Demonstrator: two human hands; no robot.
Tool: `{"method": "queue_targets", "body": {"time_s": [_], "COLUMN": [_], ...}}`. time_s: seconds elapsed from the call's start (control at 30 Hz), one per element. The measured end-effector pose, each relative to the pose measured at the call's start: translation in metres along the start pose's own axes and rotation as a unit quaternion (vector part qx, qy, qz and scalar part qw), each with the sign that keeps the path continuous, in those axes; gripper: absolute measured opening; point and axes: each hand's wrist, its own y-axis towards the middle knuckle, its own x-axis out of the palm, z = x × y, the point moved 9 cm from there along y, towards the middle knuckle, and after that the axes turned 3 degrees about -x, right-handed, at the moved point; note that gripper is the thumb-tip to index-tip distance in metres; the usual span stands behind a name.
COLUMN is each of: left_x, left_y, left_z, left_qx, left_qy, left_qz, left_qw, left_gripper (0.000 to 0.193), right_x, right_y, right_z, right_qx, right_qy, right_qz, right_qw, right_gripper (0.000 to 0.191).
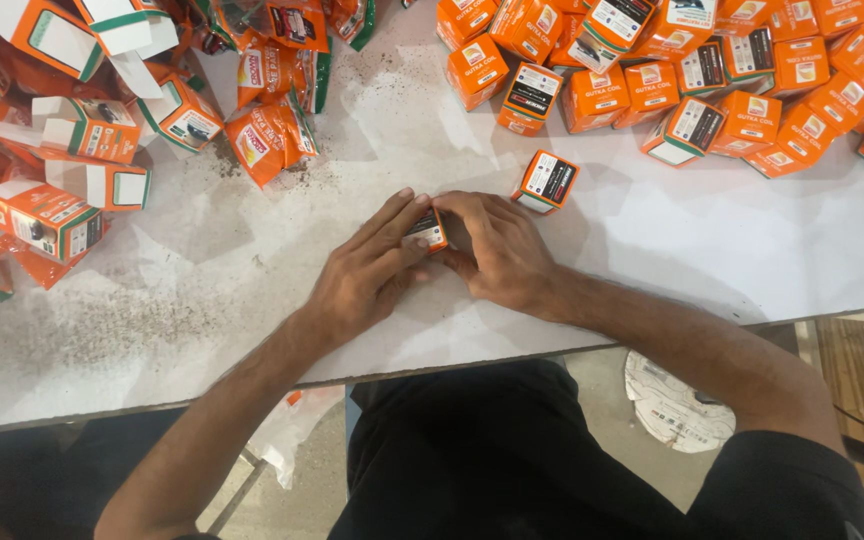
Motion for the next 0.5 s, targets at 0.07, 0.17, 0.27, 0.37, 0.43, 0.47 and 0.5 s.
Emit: {"method": "queue_targets", "body": {"time_s": [0.07,0.17,0.27,0.37,0.43,0.47,0.5], "left_x": [0.000,0.001,0.006,0.009,-0.003,-0.014,-0.028], "left_y": [0.001,0.000,-0.005,-0.013,-0.016,-0.016,-0.015], "left_z": [-0.002,-0.001,0.006,0.007,0.007,0.007,0.005], "left_qx": [-0.023,-0.030,0.012,0.022,0.026,0.032,0.038], "left_qy": [0.020,0.019,0.079,0.140,0.150,0.148,0.147], "left_qz": [-0.006,-0.002,-0.005,-0.021,-0.009,0.008,0.025], "left_qw": [1.000,0.999,0.997,0.990,0.988,0.988,0.988], "left_gripper": [0.029,0.029,0.030,0.033,0.038,0.042,0.047], "right_x": [0.001,-0.001,0.001,0.003,0.000,-0.008,-0.018], "right_y": [0.002,0.004,0.005,0.005,0.000,-0.001,-0.003], "right_z": [-0.003,-0.005,-0.006,-0.013,-0.029,-0.031,-0.032], "right_qx": [-0.001,-0.022,-0.027,-0.046,-0.114,-0.110,-0.107], "right_qy": [-0.007,-0.017,-0.027,-0.116,-0.283,-0.317,-0.349], "right_qz": [-0.008,-0.014,-0.028,-0.053,-0.050,-0.015,0.020], "right_qw": [1.000,1.000,0.999,0.991,0.951,0.942,0.931], "right_gripper": [0.078,0.084,0.084,0.078,0.072,0.070,0.069]}}
